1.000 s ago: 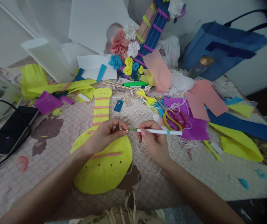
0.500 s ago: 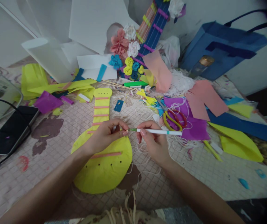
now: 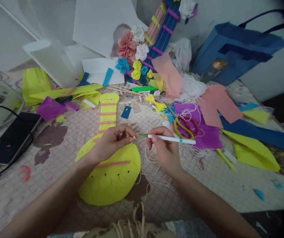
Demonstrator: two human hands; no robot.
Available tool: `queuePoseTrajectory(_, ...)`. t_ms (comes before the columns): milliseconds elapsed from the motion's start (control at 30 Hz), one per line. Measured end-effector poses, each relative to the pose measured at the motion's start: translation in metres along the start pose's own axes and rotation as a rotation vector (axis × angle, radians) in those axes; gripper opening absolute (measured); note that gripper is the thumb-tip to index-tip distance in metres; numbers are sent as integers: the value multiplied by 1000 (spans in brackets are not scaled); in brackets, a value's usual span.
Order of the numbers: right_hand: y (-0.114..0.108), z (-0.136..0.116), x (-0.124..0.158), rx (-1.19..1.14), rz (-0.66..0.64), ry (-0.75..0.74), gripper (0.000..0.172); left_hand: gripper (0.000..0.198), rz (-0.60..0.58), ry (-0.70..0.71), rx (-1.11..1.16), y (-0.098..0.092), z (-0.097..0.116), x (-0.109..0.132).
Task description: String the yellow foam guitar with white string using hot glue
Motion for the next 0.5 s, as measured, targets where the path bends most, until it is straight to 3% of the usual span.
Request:
queuePoseTrajectory(167, -2, 2, -5, 59, 0, 16, 18, 17, 27, 6, 16, -4, 0, -1)
queuePoseTrajectory(267, 1, 9, -7, 254, -112, 31, 15, 16, 39, 6, 39, -5, 0, -1)
queuePoseTrajectory(400, 7, 17, -7, 396, -212, 25, 30, 16, 39, 6, 107, -3, 3, 0)
queuePoseTrajectory(500, 11, 16, -7, 434, -225, -14, 21, 14, 29, 11, 154, 2, 7, 0)
Point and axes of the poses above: each hand's wrist, its own x-axis away from the middle knuckle, its own y-axis out of the palm, z = x × y, the point moved 4 cm from there along -x, towards the middle knuckle, and after that the axes turned 8 degrees about y, right-handed, at the moved point
